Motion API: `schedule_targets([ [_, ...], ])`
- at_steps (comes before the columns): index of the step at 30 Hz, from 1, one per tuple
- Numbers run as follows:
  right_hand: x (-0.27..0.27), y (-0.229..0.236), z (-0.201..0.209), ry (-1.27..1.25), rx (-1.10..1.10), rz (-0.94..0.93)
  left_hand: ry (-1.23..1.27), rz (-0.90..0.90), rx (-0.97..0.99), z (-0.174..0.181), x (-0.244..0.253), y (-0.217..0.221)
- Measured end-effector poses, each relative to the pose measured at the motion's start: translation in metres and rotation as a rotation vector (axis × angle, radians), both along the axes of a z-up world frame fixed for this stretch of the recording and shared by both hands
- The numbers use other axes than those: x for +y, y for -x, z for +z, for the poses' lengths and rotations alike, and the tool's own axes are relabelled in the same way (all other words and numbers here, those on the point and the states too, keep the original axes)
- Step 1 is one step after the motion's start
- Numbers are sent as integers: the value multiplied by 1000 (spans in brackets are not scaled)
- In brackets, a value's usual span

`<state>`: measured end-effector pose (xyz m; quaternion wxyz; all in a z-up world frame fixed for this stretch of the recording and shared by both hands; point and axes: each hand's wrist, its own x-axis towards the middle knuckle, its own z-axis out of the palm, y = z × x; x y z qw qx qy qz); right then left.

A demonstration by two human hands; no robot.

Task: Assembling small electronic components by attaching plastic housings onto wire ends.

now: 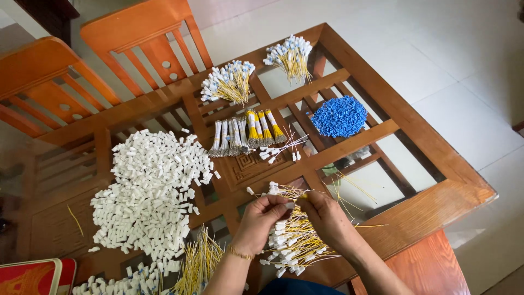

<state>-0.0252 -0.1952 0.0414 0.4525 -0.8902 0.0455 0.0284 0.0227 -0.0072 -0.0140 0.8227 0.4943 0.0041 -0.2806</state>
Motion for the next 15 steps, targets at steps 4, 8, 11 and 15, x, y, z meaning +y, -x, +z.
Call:
schedule_targets([
  [4, -33, -22, -36, -61, 313, -230, -457, -29, -148, -58, -3, -33],
  [8, -70, -22, -61, -127, 209, -474, -962, -105, -398, -84, -6, -68],
  [11, -78, -24, -70, -304, 187, -514, -1204, -110, -440, -107, -17, -111],
  [15, -70, -22, -78, -317, 164, -506, -1401, 17, -597, -167, -37, -160],
])
